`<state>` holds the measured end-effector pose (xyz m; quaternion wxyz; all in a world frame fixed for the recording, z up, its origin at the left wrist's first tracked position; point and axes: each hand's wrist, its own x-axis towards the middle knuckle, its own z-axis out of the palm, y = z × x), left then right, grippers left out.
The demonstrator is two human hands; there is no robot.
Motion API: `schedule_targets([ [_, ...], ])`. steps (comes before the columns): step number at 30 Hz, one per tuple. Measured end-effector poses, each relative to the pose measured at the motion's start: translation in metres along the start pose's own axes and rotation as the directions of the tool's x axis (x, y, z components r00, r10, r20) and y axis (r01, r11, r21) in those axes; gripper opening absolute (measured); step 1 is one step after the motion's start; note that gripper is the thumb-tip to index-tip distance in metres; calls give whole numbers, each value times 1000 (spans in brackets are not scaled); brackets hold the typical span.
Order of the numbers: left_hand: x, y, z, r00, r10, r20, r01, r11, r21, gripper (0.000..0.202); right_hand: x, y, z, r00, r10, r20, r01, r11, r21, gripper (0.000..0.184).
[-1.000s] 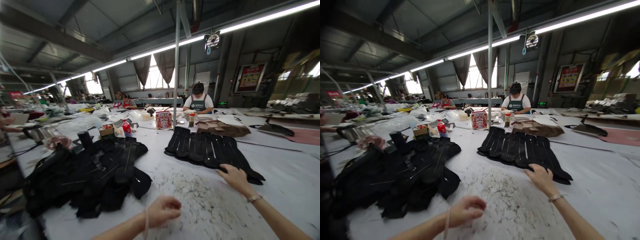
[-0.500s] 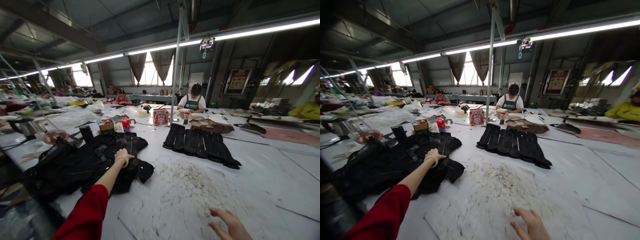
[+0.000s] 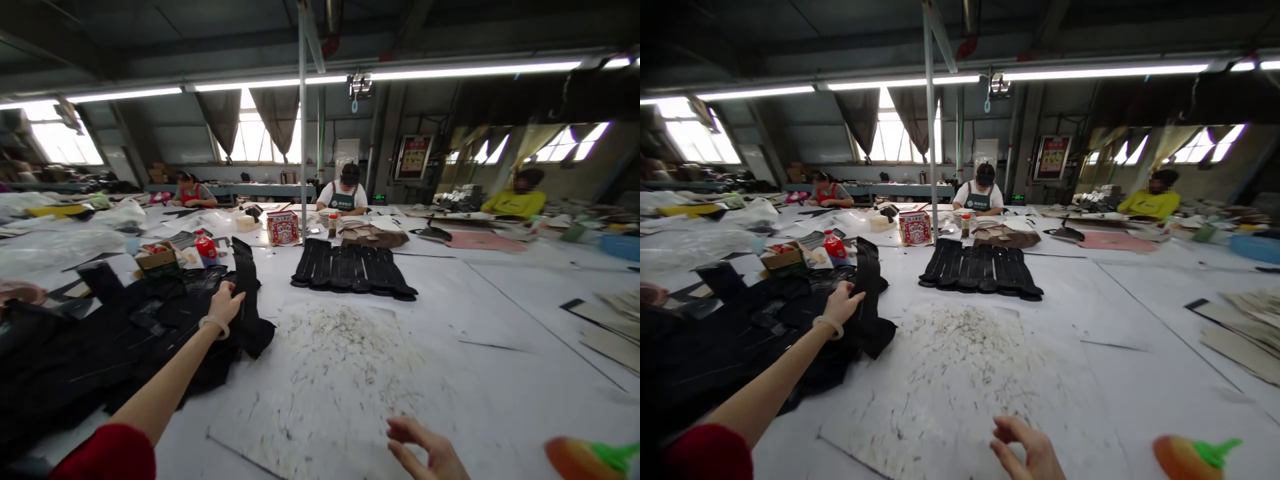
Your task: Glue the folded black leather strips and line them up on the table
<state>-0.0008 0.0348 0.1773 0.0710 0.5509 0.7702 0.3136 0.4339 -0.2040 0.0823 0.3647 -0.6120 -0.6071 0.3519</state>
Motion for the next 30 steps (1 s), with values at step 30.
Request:
schedule_targets([
  [30, -307, 145, 130, -112, 354, 928, 978, 205, 40, 48, -87, -33, -14, 968, -245, -57, 187, 853, -487, 43],
])
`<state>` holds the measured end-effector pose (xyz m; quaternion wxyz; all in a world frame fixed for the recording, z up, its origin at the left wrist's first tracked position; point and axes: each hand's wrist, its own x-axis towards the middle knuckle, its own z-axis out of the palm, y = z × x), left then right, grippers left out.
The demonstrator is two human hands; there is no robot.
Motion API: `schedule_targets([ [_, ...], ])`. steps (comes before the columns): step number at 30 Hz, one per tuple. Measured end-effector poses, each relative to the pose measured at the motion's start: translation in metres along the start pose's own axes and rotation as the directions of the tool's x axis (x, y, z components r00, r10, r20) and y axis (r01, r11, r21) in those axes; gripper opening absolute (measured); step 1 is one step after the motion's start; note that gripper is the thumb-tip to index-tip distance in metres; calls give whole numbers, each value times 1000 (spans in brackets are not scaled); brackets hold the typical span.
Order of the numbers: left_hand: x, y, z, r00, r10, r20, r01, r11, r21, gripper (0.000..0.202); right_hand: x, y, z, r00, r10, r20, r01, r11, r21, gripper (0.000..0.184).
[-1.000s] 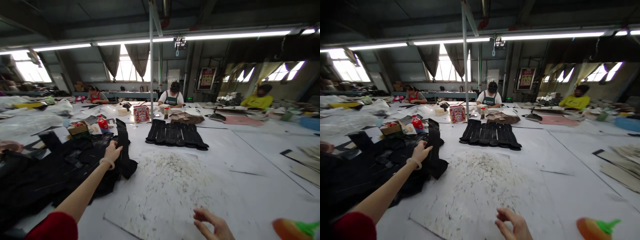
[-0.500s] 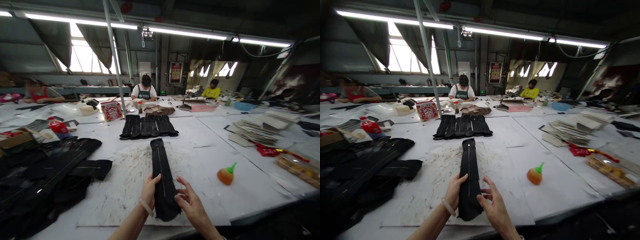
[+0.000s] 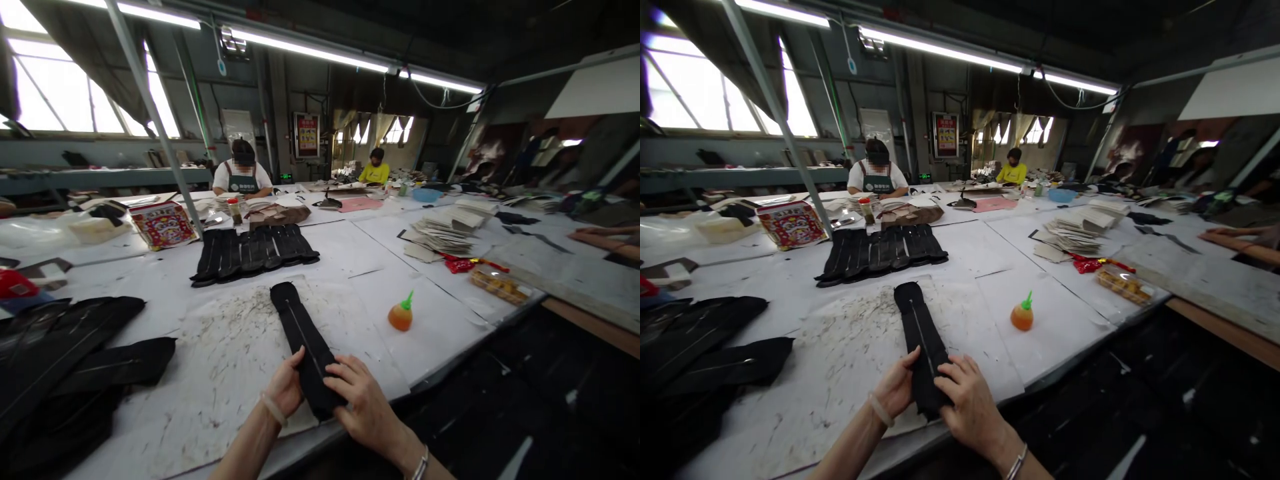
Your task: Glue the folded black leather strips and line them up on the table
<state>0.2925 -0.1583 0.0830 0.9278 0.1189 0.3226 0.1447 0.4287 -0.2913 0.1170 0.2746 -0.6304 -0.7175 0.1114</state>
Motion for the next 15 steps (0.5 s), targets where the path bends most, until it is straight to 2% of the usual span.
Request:
schedule_targets([
  [3, 5, -1, 0, 1000, -6, 15, 6, 1000, -13, 45, 7, 1, 13, 989, -6, -149, -1, 999, -45, 28],
  [5, 8, -2, 0, 1000, 2, 22, -1, 1000, -19, 42, 13, 1, 22, 962, 50, -269, -54, 999, -8, 10],
  [6, 10, -3, 0, 1000, 7, 24, -6, 1000, -25, 41, 16, 2, 26, 942, 99, -321, -93, 995, 34, 7],
  [10, 12, -6, 1, 999, 27, -21, -28, 998, -53, 39, 26, 5, 34, 852, 303, -426, -226, 948, 222, 14],
  [13, 9, -8, 6, 996, 48, -71, -50, 998, -31, 37, 29, 7, 35, 802, 393, -450, -291, 915, 281, 14],
  [15, 6, -11, 9, 993, 82, -88, -83, 997, -3, 27, 30, 9, 36, 778, 429, -459, -318, 899, 302, 16],
])
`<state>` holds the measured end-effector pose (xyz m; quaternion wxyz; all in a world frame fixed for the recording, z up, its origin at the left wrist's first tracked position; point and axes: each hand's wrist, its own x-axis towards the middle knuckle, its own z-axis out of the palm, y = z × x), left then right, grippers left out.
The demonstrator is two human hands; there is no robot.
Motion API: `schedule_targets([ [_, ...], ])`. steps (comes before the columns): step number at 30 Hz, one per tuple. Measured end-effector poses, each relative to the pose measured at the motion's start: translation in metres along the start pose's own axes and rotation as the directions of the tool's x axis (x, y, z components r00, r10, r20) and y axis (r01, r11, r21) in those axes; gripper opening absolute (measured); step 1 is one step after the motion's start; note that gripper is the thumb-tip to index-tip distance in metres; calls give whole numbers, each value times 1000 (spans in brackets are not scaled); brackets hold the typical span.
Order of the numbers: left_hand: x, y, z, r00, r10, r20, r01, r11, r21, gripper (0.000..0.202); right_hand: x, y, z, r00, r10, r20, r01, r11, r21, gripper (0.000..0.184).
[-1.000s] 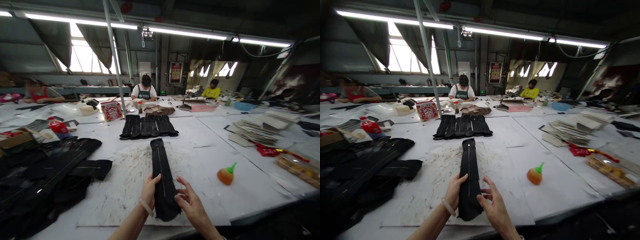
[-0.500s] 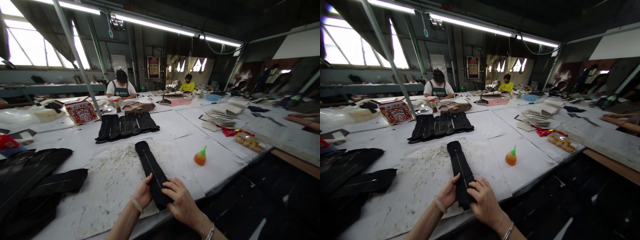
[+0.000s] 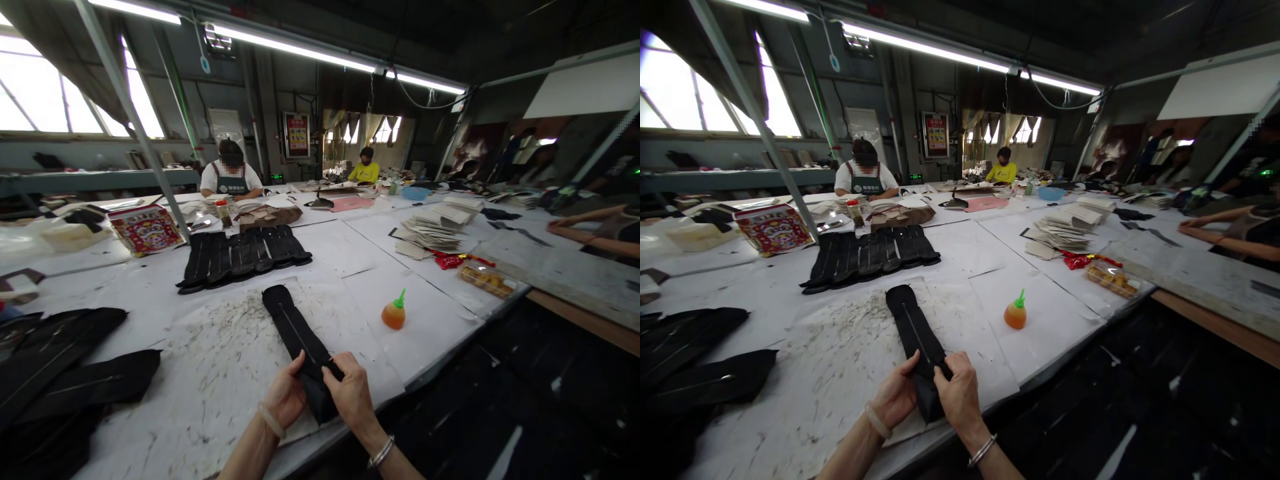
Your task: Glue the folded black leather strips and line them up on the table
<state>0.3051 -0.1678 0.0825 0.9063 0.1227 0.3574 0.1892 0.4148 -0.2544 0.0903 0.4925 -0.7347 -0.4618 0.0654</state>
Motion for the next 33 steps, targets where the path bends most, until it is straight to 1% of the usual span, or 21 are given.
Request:
schedule_targets([
  [2, -1, -4, 2, 998, 67, -11, -66, 996, 53, 12, 0, 1, 1, 1000, 17, -4, -17, 1000, 13, 16],
  [3, -1, -6, 3, 994, 105, -17, -103, 991, 83, 13, 0, 2, 0, 1000, 21, -4, -21, 999, 34, 16],
  [4, 0, -7, 3, 990, 142, -24, -139, 985, 104, 19, 0, 3, 0, 1000, 27, -10, -26, 997, 71, 14],
  [6, 3, -10, 5, 982, 187, -41, -181, 977, 111, 28, -2, 6, -3, 996, 60, -63, -48, 984, 174, 9],
  [7, 4, -10, 6, 982, 181, -52, -176, 979, 100, 29, -4, 7, -6, 989, 94, -112, -66, 971, 228, 7],
  [8, 5, -11, 7, 984, 164, -63, -158, 984, 87, 30, -7, 8, -9, 976, 138, -168, -88, 958, 274, 11],
  [10, 7, -10, 9, 990, 121, -69, -117, 991, 68, 29, -16, 12, -16, 939, 224, -262, -131, 935, 329, 23],
  [11, 8, -10, 11, 992, 103, -66, -99, 993, 59, 28, -21, 14, -19, 923, 253, -291, -147, 928, 342, 28],
  [13, 10, -9, 15, 994, 91, -56, -90, 995, 31, 26, -33, 17, -21, 907, 290, -304, -175, 919, 353, 33],
  [15, 12, -9, 19, 994, 96, -47, -96, 995, -1, 23, -43, 19, -19, 899, 325, -293, -211, 909, 360, 33],
  [17, 14, -12, 23, 994, 103, -41, -103, 994, -17, 22, -46, 21, -11, 880, 369, -299, -249, 895, 370, 32],
  [19, 16, -16, 27, 992, 122, -40, -123, 992, -22, 20, -42, 22, -2, 854, 399, -333, -268, 887, 376, 33],
  [21, 17, -21, 30, 987, 154, -46, -155, 988, -22, 18, -32, 22, 6, 831, 418, -367, -280, 884, 374, 41],
  [23, 17, -26, 32, 980, 188, -64, -190, 982, -19, 19, -22, 21, 12, 825, 410, -390, -276, 893, 355, 46],
  [24, 17, -28, 34, 976, 203, -75, -205, 979, -18, 20, -18, 20, 13, 830, 389, -401, -262, 905, 335, 44],
  [26, 15, -31, 36, 970, 222, -97, -225, 974, -14, 25, -13, 20, 14, 853, 293, -433, -198, 948, 251, 29],
  [28, 12, -31, 38, 965, 236, -115, -238, 971, 4, 28, -13, 21, 12, 883, 115, -454, -92, 993, 73, 17],
  [29, 11, -31, 38, 962, 242, -123, -242, 970, 19, 29, -15, 21, 11, 898, 5, -440, -24, 999, -39, 17],
  [31, 10, -30, 36, 956, 254, -145, -249, 967, 51, 30, -20, 24, 7, 913, -206, -352, 130, 965, -228, 30],
  [32, 10, -30, 35, 953, 262, -152, -255, 965, 67, 29, -22, 25, 4, 912, -288, -291, 209, 939, -274, 40],
  [33, 9, -29, 33, 950, 269, -156, -258, 962, 84, 29, -25, 25, 2, 909, -351, -225, 284, 916, -282, 48],
])
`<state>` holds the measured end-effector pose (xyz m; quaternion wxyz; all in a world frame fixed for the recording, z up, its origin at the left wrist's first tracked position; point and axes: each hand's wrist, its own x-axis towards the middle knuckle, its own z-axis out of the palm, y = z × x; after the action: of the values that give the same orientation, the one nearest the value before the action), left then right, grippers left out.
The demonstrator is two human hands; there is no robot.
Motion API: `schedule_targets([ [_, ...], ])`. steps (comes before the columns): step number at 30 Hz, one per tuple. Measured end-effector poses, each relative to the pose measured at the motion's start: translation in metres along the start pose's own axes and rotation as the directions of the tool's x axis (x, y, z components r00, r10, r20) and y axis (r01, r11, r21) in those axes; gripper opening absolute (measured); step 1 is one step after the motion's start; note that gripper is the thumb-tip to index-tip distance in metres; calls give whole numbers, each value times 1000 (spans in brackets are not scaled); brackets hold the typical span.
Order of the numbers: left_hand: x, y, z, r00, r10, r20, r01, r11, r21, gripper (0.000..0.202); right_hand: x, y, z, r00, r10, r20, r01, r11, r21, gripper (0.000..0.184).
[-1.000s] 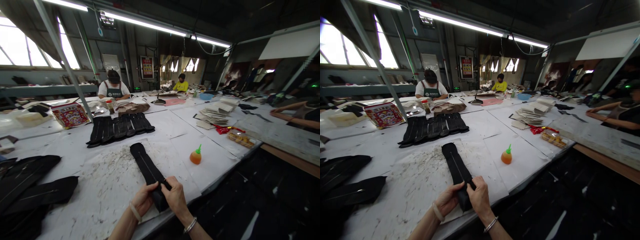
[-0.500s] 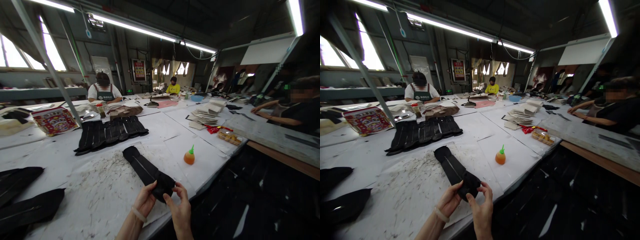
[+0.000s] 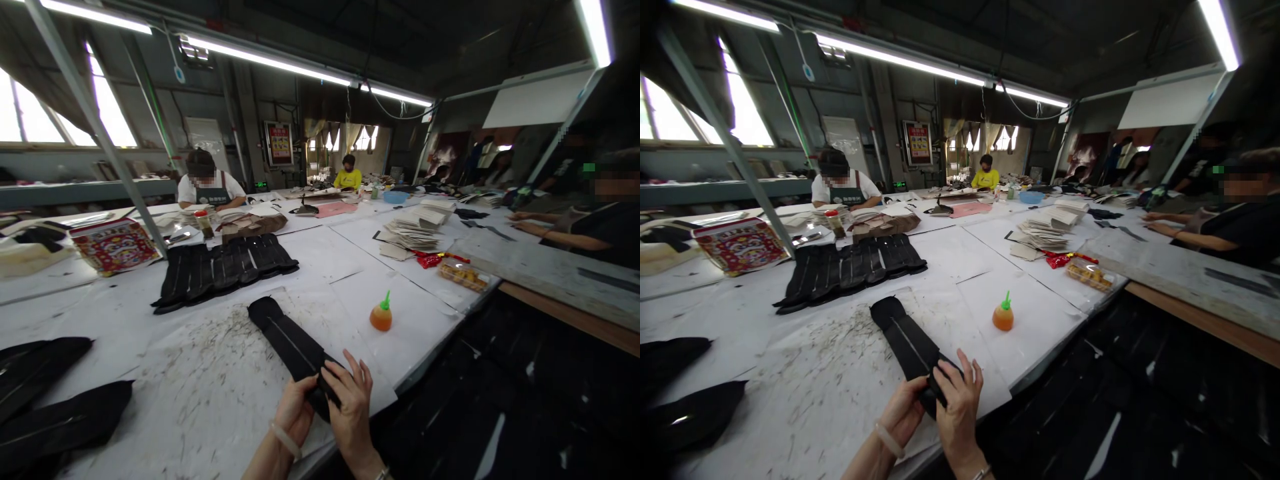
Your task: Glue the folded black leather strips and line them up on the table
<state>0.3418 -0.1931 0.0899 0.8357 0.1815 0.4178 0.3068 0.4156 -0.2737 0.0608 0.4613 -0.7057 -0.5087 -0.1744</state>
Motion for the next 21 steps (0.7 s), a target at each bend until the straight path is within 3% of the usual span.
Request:
schedule_targets([
  [3, 0, 2, -7, 1000, 19, -7, -19, 998, 63, 28, 0, 0, -10, 973, -159, 167, 142, 984, 109, 59],
  [6, -4, 5, -16, 1000, 7, -7, -7, 996, 93, 24, 12, -4, -22, 905, -233, 356, 160, 962, 222, 56],
  [8, -7, 7, -21, 1000, -9, 3, 8, 996, 87, 13, 26, -7, -28, 859, -213, 465, 56, 943, 327, 45],
  [12, -10, 6, -27, 997, -24, 70, 16, 992, 122, 5, 56, -6, -25, 762, -59, 644, -299, 851, 431, 14],
  [18, -10, 9, -29, 996, -30, 90, 25, 998, 54, 9, 75, 5, 0, 736, 166, 657, -505, 780, 370, 17],
  [21, -12, 11, -33, 983, -41, 181, 30, 997, 66, 20, 71, 11, 12, 678, 293, 675, -635, 696, 336, 37],
])
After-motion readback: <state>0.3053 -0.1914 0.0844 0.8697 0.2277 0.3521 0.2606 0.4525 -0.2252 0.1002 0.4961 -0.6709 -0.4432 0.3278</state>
